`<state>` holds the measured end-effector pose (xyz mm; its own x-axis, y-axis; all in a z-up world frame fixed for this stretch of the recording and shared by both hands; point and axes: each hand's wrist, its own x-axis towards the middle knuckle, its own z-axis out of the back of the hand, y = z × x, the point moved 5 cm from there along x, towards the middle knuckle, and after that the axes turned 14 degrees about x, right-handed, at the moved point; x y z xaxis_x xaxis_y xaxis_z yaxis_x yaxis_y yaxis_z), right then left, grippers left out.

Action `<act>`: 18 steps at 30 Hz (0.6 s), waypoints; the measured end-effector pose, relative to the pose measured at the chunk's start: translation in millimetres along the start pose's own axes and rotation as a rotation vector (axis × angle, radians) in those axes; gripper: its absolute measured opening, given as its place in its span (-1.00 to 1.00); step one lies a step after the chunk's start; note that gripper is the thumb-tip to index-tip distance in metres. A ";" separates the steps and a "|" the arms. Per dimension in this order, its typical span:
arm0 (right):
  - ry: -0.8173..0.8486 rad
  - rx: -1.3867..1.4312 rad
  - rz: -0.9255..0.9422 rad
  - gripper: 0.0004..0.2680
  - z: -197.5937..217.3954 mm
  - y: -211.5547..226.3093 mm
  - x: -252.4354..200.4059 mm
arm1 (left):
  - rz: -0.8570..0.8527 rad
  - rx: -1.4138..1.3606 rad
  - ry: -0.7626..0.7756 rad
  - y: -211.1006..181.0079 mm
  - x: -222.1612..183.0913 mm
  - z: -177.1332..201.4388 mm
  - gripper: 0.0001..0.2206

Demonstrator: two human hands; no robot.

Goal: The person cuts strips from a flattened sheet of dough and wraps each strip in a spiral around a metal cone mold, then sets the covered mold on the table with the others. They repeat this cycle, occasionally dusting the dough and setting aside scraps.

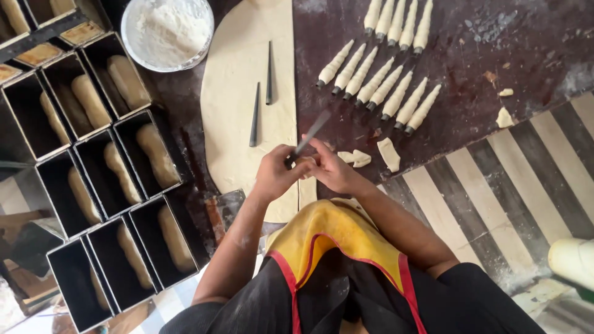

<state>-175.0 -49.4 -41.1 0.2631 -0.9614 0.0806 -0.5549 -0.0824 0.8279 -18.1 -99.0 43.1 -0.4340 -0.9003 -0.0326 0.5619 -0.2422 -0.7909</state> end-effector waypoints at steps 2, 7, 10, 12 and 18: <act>0.022 -0.108 -0.028 -0.49 -5.5 6.1 -0.4 | -0.082 0.122 0.104 7.9 7.1 -12.8 -0.81; -0.069 -0.137 -0.129 -0.59 -7.3 9.5 -8.2 | 0.055 0.012 0.184 -4.7 15.7 -13.3 -0.84; -0.129 -0.033 -0.149 -0.71 1.0 4.5 -9.2 | 0.171 -0.033 0.194 8.6 18.7 -21.7 -0.80; -0.167 0.029 -0.129 -0.76 11.5 -6.5 -12.2 | 0.177 0.012 0.182 17.7 14.6 -25.3 -0.78; -0.482 0.062 -0.006 -0.81 30.6 2.3 -17.3 | 0.073 0.138 0.090 14.6 -7.9 -5.1 -0.71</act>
<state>-204.9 -41.0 -57.7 -0.1213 -0.9718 -0.2025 -0.6047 -0.0894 0.7914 -10.0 -93.5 28.6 -0.4465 -0.8827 -0.1465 0.6829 -0.2303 -0.6932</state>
